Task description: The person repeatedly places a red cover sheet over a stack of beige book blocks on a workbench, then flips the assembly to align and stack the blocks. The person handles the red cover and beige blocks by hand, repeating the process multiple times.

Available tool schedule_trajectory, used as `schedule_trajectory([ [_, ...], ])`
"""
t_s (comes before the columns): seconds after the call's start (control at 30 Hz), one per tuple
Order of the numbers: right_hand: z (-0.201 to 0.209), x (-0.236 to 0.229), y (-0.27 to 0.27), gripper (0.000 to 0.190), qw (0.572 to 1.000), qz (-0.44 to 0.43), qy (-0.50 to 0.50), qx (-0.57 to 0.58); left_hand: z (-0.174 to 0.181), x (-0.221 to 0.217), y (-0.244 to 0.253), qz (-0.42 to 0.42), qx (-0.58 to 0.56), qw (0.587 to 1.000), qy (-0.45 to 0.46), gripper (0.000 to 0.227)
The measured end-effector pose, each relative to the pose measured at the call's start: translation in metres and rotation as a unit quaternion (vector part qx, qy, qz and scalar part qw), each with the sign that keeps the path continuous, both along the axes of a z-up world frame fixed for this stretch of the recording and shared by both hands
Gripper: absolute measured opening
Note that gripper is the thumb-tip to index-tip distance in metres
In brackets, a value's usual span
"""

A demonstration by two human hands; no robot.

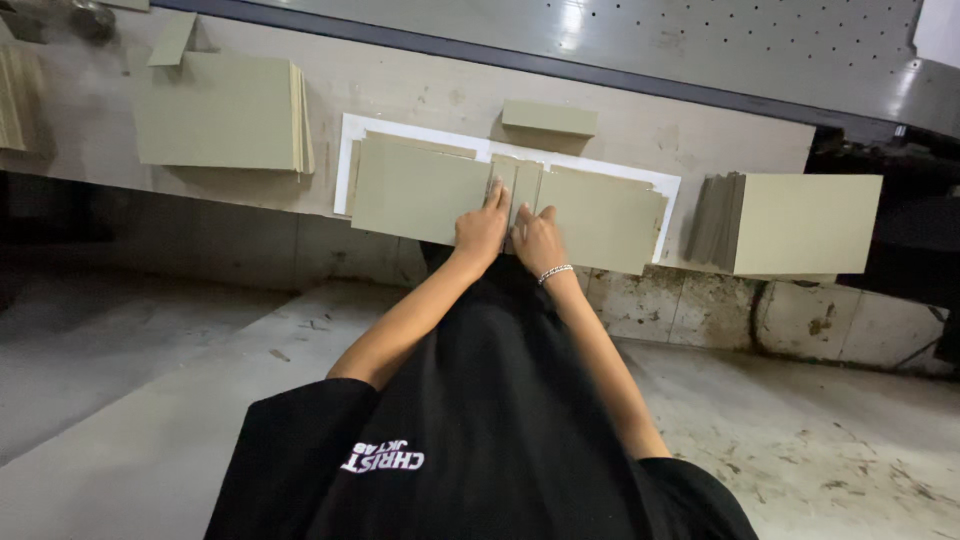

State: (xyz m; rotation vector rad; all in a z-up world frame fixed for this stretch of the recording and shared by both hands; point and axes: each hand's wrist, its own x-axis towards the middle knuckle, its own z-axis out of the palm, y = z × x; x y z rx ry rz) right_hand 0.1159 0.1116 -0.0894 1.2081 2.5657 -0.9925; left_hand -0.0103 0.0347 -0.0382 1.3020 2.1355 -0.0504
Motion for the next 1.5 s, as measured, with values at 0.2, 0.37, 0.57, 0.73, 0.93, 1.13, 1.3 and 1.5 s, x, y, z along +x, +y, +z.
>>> schedule_trajectory([
  [0.2,0.046,-0.006,0.016,0.029,0.993,0.037,-0.081,0.081,0.010,-0.023,-0.005,-0.022,0.098,0.994,0.030,0.058],
  [0.37,0.070,-0.003,0.025,0.075,0.965,0.065,-0.039,0.251,0.012,-0.034,-0.017,-0.033,0.163,0.985,0.040,0.066],
  [0.57,0.080,0.000,0.022,0.075,0.980,0.074,-0.043,0.180,0.022,-0.028,-0.016,-0.024,0.153,0.985,0.076,0.052],
  [0.73,0.069,0.002,0.029,0.068,0.981,0.069,-0.043,0.179,0.031,-0.034,-0.009,-0.001,0.166,0.984,0.066,0.049],
  [0.93,0.064,0.020,0.031,0.076,0.984,0.001,0.027,0.177,-0.013,-0.058,-0.063,0.056,0.228,0.969,0.074,0.065],
  [1.13,0.044,0.053,0.020,0.081,0.975,-0.111,0.067,0.181,-0.040,-0.055,-0.080,0.088,0.229,0.968,0.045,0.060],
  [1.3,0.036,0.052,0.025,0.075,0.971,-0.128,0.081,0.186,-0.037,-0.058,-0.074,0.095,0.220,0.969,0.056,0.057],
  [1.5,0.039,0.031,0.029,0.071,0.968,-0.105,0.085,0.209,-0.026,-0.062,-0.064,0.084,0.228,0.968,0.060,0.056],
])
